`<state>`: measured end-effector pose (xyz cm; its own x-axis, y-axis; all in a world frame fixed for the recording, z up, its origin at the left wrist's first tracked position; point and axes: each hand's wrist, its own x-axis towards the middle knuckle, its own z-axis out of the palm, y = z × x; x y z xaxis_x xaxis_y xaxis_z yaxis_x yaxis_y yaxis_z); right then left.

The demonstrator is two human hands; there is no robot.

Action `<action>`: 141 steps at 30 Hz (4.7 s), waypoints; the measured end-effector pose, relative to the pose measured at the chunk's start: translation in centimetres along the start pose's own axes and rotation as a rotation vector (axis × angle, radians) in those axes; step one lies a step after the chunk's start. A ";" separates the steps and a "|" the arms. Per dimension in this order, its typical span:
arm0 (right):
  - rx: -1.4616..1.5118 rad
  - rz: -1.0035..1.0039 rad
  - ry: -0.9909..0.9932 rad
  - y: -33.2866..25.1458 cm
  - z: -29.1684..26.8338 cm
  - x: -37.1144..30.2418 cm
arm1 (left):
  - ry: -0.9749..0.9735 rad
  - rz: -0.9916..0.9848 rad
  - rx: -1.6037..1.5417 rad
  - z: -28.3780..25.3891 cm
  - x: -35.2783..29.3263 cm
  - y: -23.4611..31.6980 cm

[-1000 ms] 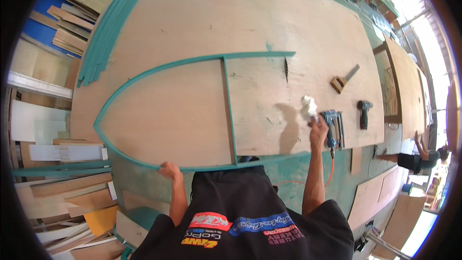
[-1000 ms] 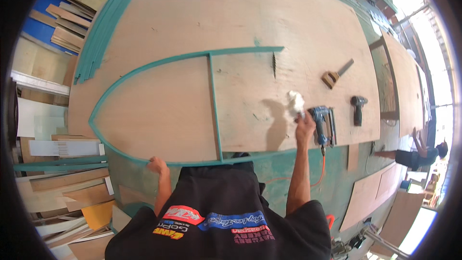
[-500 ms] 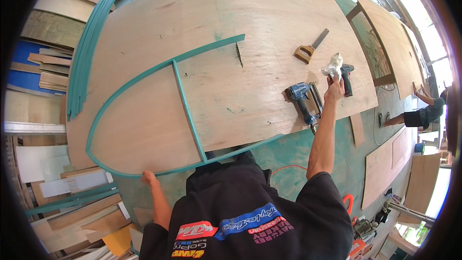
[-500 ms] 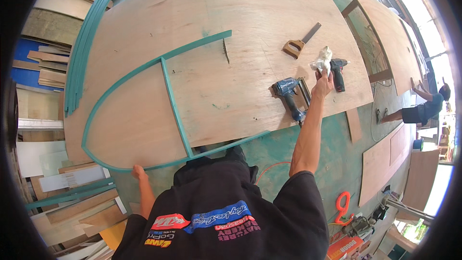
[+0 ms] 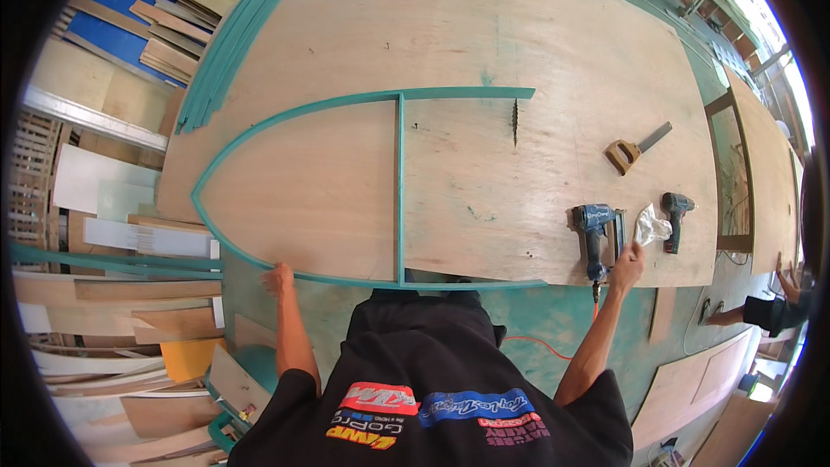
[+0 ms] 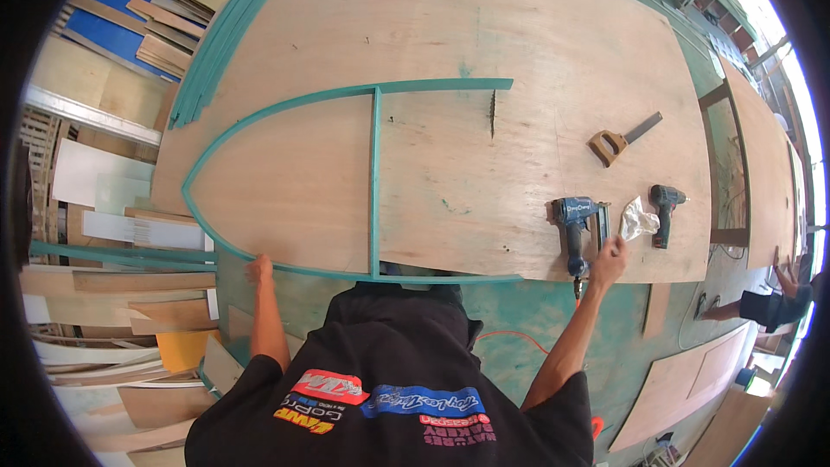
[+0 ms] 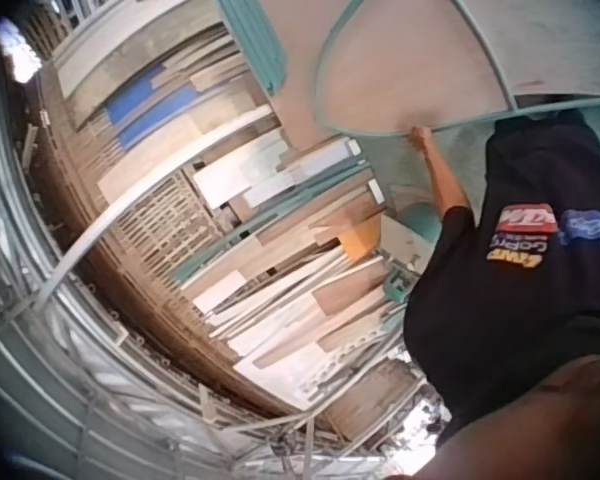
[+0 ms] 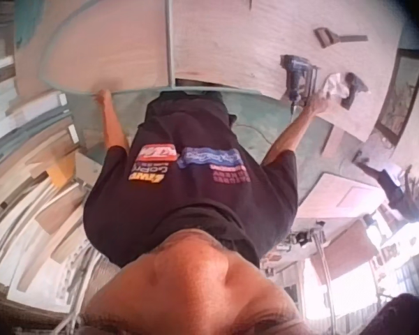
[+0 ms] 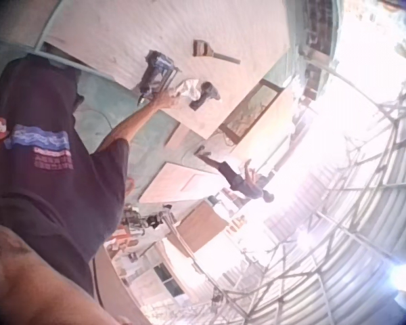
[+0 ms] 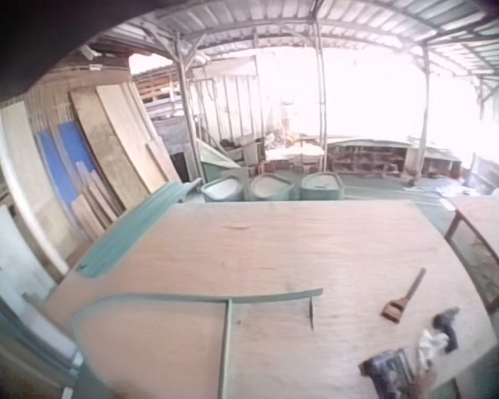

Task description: The person assembles a curved wooden frame component by positioning a green flexible strip along the edge of a plywood template and securing it with a pneumatic nail gun, then uses a hand saw to trim the excess strip.

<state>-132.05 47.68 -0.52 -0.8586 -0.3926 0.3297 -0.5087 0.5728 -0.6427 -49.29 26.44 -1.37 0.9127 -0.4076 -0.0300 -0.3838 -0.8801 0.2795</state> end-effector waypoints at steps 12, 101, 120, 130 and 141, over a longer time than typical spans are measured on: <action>0.185 0.361 -1.259 -28.3 0.8 -35.7 | 0.071 1.118 -0.281 -1.1 15.3 23.1; 0.202 0.252 -0.684 -23.3 -0.9 -16.1 | -0.590 1.954 -0.223 -0.5 -20.6 8.1; 0.263 0.891 -0.158 -9.0 22.4 18.4 | -0.491 1.406 -0.290 -3.9 -22.3 6.0; 0.536 0.670 -0.166 -3.1 18.0 27.1 | -0.596 1.308 -0.431 -1.4 -25.0 9.1; 1.068 0.296 -0.504 -22.7 -1.7 1.4 | -0.684 1.357 -0.429 -2.6 -21.8 6.9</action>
<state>-121.87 35.36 15.69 -0.6906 -0.7188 -0.0793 0.2147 -0.0991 -0.9716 -71.46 29.92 3.74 -0.3429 -0.9358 0.0818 -0.6545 0.3005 0.6938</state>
